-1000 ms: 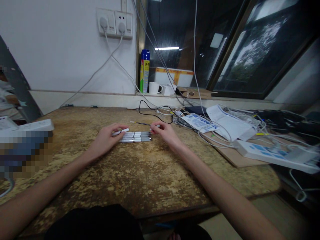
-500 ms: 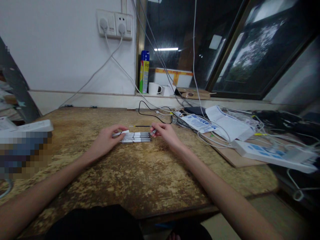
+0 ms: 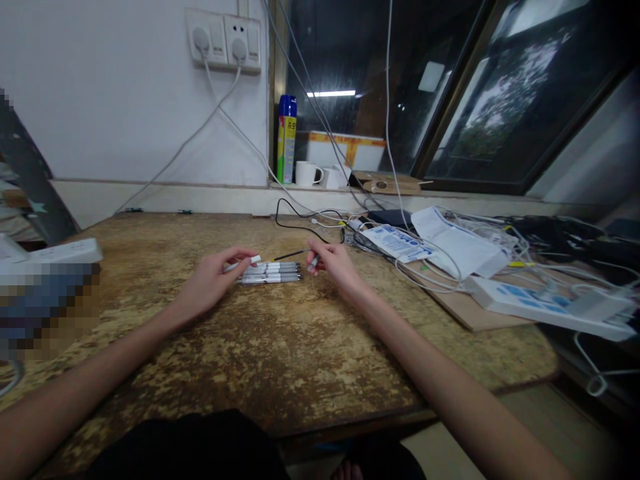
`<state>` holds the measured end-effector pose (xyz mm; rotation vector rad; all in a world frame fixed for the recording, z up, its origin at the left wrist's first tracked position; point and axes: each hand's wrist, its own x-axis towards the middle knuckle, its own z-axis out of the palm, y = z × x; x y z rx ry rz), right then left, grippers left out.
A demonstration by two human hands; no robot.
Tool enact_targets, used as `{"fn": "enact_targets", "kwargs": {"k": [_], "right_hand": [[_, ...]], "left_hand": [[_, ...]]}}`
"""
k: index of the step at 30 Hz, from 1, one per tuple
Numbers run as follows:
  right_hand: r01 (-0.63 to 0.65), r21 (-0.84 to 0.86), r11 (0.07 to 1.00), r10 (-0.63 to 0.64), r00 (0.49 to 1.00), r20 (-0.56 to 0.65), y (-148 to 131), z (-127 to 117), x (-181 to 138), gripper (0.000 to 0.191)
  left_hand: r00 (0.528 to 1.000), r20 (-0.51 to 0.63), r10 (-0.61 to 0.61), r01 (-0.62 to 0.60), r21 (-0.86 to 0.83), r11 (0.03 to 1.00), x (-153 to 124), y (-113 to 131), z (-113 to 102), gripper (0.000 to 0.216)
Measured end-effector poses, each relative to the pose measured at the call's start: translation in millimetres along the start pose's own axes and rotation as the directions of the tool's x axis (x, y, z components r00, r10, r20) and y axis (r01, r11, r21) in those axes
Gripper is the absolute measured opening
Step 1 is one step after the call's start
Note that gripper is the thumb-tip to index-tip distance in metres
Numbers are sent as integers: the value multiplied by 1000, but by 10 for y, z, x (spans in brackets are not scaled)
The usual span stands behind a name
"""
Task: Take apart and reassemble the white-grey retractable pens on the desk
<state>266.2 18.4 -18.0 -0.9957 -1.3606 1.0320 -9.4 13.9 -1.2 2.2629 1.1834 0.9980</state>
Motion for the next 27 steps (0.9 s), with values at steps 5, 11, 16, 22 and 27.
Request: {"fn": "enact_targets", "kwargs": {"k": [5, 11, 16, 22, 27], "right_hand": [[-16, -5, 1000, 16, 1000, 2, -8, 22, -6, 52], [-20, 1, 1000, 20, 996, 81, -21, 59, -32, 34], [-24, -31, 999, 25, 999, 27, -2, 56, -15, 18], [17, -45, 999, -18, 1000, -22, -36, 36, -16, 20], [8, -49, 999, -10, 999, -52, -63, 30, -22, 20]], "left_hand": [[1000, -19, -7, 7, 0, 1000, 4, 5, 3, 39], [997, -68, -22, 22, 4, 1000, 6, 0, 8, 37], [997, -71, -40, 41, 16, 999, 10, -30, 1, 38], [995, -92, -37, 40, 31, 999, 22, -7, -6, 33], [993, -109, -41, 44, 29, 999, 23, 21, -13, 31]]}}
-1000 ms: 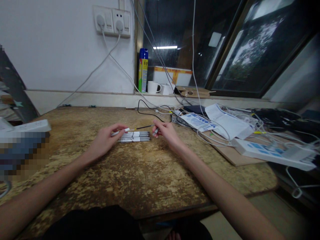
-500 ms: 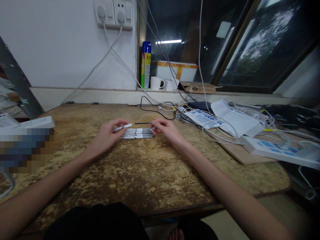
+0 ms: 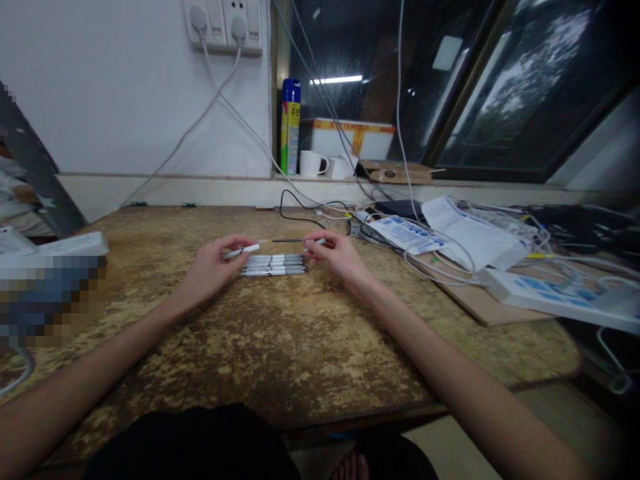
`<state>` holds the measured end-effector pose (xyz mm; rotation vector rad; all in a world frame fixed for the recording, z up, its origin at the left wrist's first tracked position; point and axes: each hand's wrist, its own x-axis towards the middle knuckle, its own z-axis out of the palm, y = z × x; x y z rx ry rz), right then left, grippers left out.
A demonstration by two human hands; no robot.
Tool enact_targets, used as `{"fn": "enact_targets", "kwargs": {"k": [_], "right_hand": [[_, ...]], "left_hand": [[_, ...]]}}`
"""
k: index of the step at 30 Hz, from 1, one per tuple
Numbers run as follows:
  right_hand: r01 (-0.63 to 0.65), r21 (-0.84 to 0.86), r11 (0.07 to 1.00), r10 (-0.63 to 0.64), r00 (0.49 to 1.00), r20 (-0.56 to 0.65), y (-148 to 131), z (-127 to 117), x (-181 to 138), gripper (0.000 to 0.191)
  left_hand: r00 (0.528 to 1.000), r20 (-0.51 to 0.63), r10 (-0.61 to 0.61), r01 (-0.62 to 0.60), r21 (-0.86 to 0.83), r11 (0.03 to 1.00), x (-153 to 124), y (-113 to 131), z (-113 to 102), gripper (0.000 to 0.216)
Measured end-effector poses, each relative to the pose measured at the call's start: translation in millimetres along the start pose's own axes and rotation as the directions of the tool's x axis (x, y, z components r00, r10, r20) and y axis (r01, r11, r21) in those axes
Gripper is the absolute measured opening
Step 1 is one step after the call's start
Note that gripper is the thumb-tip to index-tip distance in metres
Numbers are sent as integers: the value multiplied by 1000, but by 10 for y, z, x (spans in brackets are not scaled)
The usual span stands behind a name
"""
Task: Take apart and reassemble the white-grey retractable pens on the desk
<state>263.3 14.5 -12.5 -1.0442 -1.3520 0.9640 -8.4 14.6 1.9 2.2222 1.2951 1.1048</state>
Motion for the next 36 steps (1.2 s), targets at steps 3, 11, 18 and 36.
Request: {"fn": "enact_targets", "kwargs": {"k": [3, 11, 18, 36], "right_hand": [[-9, -4, 1000, 9, 1000, 11, -6, -6, 2, 21], [-38, -40, 998, 40, 998, 43, -8, -26, -8, 39], [-34, -43, 998, 36, 999, 35, 25, -33, 6, 46], [5, -113, 994, 1, 999, 52, -15, -19, -9, 47]], "left_hand": [[1000, -6, 5, -5, 13, 1000, -2, 2, -11, 32], [1000, -8, 1, -1, 7, 1000, 1, 7, -14, 31], [1000, 23, 15, -15, -25, 1000, -4, 4, -4, 32], [994, 107, 7, 1, -75, 997, -9, 2, 13, 36]]}}
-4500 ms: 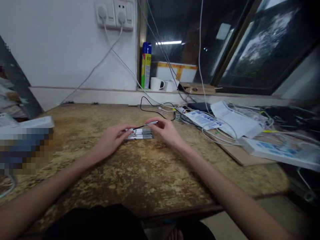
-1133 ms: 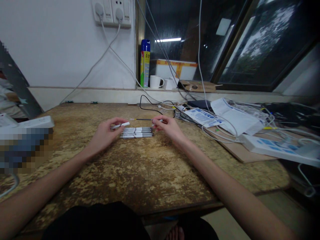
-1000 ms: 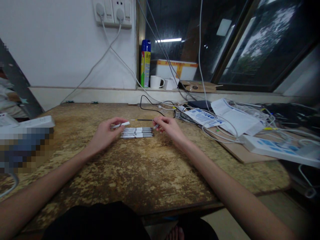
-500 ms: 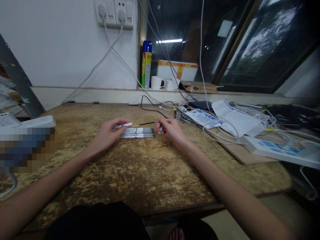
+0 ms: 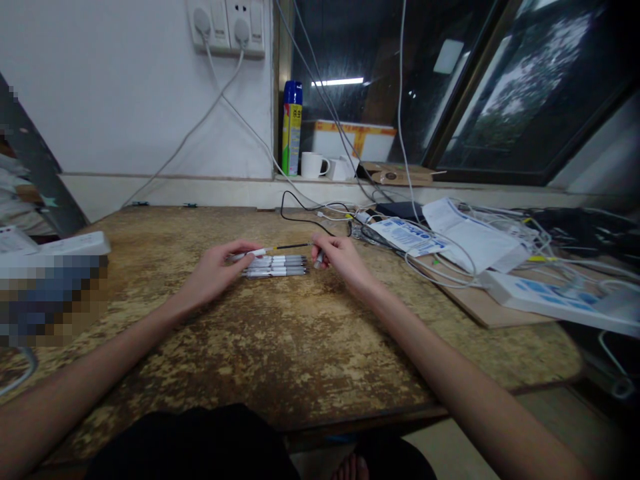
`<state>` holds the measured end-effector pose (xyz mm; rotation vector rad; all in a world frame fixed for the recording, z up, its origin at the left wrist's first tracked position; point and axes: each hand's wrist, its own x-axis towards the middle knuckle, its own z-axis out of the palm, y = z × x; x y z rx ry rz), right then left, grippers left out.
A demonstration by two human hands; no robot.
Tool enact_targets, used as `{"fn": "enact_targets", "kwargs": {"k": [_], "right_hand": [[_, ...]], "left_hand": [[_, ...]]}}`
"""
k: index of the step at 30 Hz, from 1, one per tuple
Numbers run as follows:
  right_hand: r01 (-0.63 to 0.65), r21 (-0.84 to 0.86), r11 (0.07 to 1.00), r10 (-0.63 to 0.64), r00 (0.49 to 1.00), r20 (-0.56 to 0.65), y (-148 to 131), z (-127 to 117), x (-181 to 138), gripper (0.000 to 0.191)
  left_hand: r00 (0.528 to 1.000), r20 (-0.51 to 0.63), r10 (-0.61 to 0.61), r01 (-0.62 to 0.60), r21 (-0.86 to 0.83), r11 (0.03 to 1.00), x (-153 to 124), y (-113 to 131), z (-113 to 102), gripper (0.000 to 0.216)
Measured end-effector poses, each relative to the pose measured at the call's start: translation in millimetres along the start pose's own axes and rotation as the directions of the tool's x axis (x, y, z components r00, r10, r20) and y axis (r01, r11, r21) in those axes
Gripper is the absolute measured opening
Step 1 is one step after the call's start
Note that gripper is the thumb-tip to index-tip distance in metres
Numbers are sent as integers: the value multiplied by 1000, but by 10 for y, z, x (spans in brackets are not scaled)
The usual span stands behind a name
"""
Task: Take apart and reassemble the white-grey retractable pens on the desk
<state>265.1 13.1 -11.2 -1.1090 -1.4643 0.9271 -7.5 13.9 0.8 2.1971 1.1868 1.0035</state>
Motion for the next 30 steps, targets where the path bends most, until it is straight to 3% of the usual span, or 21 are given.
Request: {"fn": "enact_targets", "kwargs": {"k": [8, 12, 17, 24, 27, 30], "right_hand": [[150, -186, 971, -137, 987, 79, 37, -2, -4, 47], [294, -246, 924, -259, 952, 165, 49, 68, -32, 28], [367, -263, 892, -318, 924, 210, 74, 114, -55, 17], [304, -314, 899, -222, 936, 272, 31, 119, -96, 29], [279, -309, 909, -199, 943, 266, 13, 132, -99, 32], [172, -212, 962, -128, 970, 206, 29, 127, -62, 41]], "left_hand": [[999, 41, 1, 0, -21, 1000, 10, -19, 1, 34], [995, 95, 42, -43, 8, 999, -29, 46, 4, 35], [986, 163, 32, -35, 14, 999, -63, 111, 4, 38], [986, 157, 54, -59, 26, 998, -40, 73, 15, 37], [986, 157, 51, -56, 24, 998, -45, 83, 11, 37], [988, 152, 36, -41, 30, 999, -55, 108, 9, 39]]}}
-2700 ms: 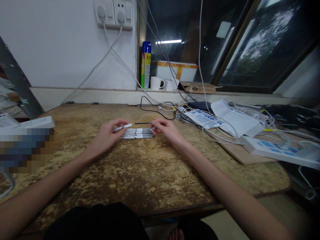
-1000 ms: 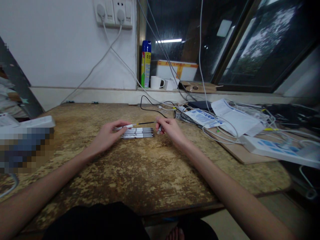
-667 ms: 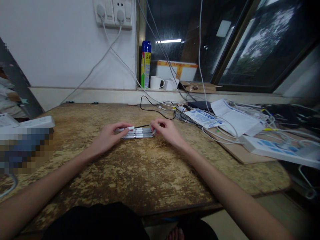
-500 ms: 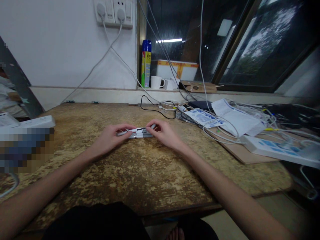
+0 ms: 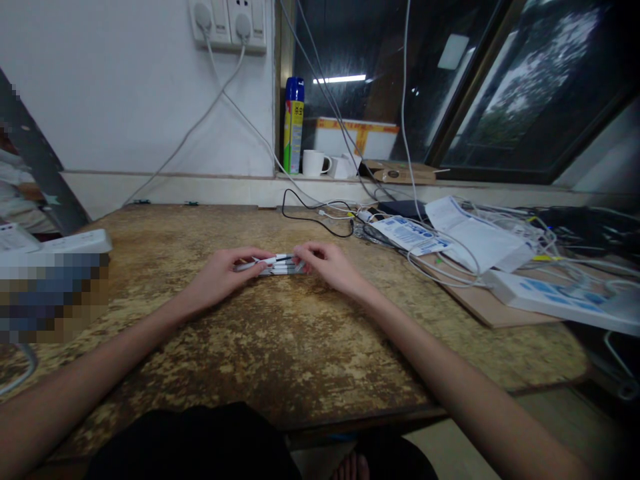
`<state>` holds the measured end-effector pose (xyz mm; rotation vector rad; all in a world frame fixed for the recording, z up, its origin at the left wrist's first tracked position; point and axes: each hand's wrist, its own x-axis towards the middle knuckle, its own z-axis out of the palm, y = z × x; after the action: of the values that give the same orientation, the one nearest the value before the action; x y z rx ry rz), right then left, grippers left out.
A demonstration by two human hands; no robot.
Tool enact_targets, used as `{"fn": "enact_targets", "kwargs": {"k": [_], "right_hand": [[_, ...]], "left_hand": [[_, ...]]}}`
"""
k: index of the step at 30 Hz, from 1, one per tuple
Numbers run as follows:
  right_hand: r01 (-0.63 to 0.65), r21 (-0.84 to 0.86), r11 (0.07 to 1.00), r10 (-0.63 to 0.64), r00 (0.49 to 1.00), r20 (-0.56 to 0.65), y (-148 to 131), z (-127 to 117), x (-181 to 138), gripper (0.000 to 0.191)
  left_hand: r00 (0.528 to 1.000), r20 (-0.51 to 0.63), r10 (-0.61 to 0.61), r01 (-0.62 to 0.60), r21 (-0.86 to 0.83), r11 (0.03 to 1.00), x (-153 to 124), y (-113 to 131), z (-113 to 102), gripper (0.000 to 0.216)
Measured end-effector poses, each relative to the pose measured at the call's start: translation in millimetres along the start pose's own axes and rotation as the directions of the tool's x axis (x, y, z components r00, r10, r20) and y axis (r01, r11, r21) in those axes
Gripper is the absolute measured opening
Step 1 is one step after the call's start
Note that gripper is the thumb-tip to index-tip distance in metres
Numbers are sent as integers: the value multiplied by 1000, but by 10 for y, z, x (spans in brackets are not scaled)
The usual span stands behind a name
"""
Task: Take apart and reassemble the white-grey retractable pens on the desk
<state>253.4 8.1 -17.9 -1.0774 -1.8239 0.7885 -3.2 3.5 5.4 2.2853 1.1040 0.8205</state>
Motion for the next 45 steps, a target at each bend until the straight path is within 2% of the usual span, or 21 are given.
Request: {"fn": "enact_targets", "kwargs": {"k": [3, 6, 8, 28, 36, 40, 45], "right_hand": [[-83, 176, 981, 100, 991, -89, 45, -35, 48, 37], [-58, 225, 973, 102, 976, -190, 58, -76, 77, 16], [-43, 232, 972, 96, 971, -220, 38, -86, 78, 14], [34, 289, 957, -37, 999, 7, -57, 111, -14, 15], [9, 280, 960, -12, 1000, 12, -69, 136, -31, 18], [-48, 251, 967, 37, 998, 48, -88, 140, -45, 29], [29, 155, 987, -32, 999, 14, -106, 119, -50, 18]], "left_hand": [[1000, -13, -12, 12, 7, 1000, -3, -4, 4, 41], [997, -70, -20, 21, 11, 1000, 4, -42, 11, 41], [995, -94, -25, 26, 11, 1000, 10, -64, 14, 42], [1000, -18, 0, 0, -36, 999, -6, 28, 47, 38], [1000, -9, 24, -24, -32, 999, -8, 43, 53, 35], [999, -1, 50, -50, -14, 999, -4, 48, 67, 36], [999, -26, 43, -43, -32, 999, 2, 17, 61, 38]]}}
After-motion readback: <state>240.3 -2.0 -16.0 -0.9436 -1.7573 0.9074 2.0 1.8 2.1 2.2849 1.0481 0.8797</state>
